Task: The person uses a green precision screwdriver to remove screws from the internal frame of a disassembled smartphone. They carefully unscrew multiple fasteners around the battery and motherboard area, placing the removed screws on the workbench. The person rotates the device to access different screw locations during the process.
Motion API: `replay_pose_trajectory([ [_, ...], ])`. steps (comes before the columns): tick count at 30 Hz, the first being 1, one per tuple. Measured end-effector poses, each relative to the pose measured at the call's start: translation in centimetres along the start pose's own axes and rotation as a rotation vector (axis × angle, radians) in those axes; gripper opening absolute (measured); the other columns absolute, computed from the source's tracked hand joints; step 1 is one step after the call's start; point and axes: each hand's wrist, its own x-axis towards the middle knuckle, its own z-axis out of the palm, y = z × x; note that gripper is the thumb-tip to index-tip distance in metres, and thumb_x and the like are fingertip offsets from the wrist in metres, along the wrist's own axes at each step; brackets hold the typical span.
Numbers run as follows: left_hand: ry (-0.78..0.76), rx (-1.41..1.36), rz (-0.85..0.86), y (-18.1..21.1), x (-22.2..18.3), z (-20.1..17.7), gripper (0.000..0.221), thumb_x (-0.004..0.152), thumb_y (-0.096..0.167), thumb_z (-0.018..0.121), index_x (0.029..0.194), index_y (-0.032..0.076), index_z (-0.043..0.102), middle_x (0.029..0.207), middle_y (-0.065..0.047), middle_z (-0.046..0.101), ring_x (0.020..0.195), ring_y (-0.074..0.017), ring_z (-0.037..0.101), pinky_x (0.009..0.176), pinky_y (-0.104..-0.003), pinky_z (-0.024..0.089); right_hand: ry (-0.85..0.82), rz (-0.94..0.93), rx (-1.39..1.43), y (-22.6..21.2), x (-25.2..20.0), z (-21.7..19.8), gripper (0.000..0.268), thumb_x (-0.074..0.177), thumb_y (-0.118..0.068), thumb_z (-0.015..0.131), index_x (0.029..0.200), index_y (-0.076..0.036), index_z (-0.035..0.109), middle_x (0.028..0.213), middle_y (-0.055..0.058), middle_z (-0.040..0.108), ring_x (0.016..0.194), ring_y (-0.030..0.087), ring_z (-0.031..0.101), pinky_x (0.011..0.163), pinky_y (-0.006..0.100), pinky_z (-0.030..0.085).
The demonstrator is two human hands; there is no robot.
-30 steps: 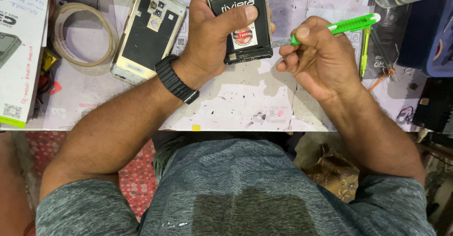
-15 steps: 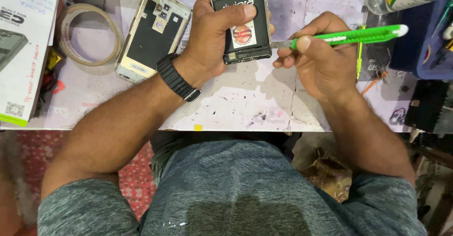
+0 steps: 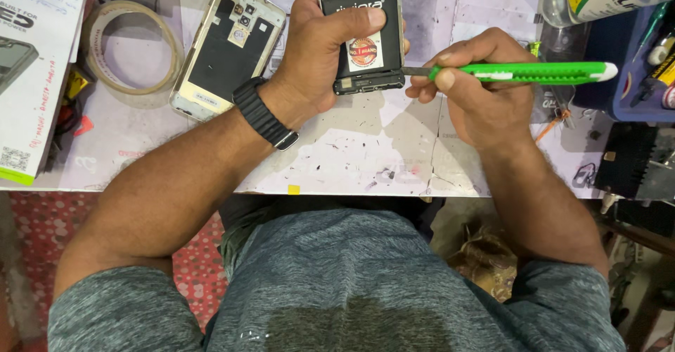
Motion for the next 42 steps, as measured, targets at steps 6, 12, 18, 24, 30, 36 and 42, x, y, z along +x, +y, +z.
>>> replay_pose_trajectory([
  [6,0.017,0.028,0.007,0.0,0.1,0.1,0.021,0.093,0.000,0.069,0.111,-0.005,0.059,0.093,-0.019,0.073,0.081,-0.0282,0.078,0.073,-0.042,0.069,-0.025,-0.082,-0.169,-0.4,0.0,0.2,0.012,0.107,0.008,0.063,0.117,0.003,0.057,0.102,0.024,0.072,0.091,0.027,0.077,0.076,0.036,0.067],
  [12,0.040,0.036,0.025,-0.2,0.0,0.2,0.021,0.092,-0.001,0.069,0.110,-0.004,0.059,0.092,-0.018,0.073,0.078,-0.0269,0.078,0.071,-0.041,0.069,-0.051,-0.155,-0.362,-0.7,-0.1,0.4,0.015,0.105,0.011,0.064,0.116,0.004,0.057,0.104,0.023,0.070,0.094,0.028,0.077,0.078,0.036,0.068],
  [18,0.024,0.048,0.036,-0.2,0.1,0.1,0.021,0.093,-0.001,0.069,0.110,-0.004,0.059,0.093,-0.018,0.073,0.079,-0.0266,0.078,0.072,-0.040,0.069,-0.098,-0.234,-0.466,-0.8,0.2,0.2,0.016,0.102,0.012,0.065,0.114,0.006,0.058,0.105,0.024,0.069,0.091,0.029,0.076,0.073,0.034,0.068],
  [24,0.010,0.023,0.014,-0.1,0.1,0.1,0.020,0.092,0.000,0.069,0.109,-0.005,0.060,0.092,-0.017,0.073,0.080,-0.0277,0.079,0.072,-0.042,0.070,-0.019,-0.239,-0.429,-0.4,-0.4,0.3,0.014,0.109,0.006,0.065,0.118,0.003,0.054,0.103,0.023,0.072,0.088,0.025,0.078,0.074,0.032,0.067],
  [30,-0.025,0.066,0.078,-0.6,0.4,-0.5,0.017,0.095,-0.001,0.073,0.108,-0.007,0.065,0.098,-0.018,0.074,0.084,-0.0274,0.077,0.078,-0.041,0.068,-0.180,-0.437,-0.649,-0.8,1.1,-1.0,0.018,0.104,-0.002,0.066,0.113,0.007,0.054,0.089,0.022,0.072,0.078,0.027,0.078,0.062,0.035,0.067],
  [36,-0.025,0.050,-0.015,-0.2,0.1,-0.1,0.015,0.087,0.001,0.071,0.100,-0.004,0.066,0.088,-0.017,0.075,0.074,-0.0241,0.079,0.067,-0.039,0.070,0.311,-0.125,0.075,-0.6,1.1,-0.8,0.015,0.098,-0.013,0.068,0.095,0.000,0.059,0.076,0.017,0.071,0.063,0.023,0.073,0.050,0.038,0.063],
  [42,0.021,0.109,0.053,-0.3,0.2,0.5,0.018,0.085,-0.001,0.072,0.100,-0.005,0.065,0.086,-0.013,0.072,0.070,-0.0226,0.075,0.065,-0.038,0.068,0.158,-0.240,-1.153,-1.0,1.6,-0.8,0.014,0.106,-0.002,0.078,0.115,-0.001,0.067,0.098,0.016,0.072,0.083,0.029,0.069,0.072,0.037,0.056],
])
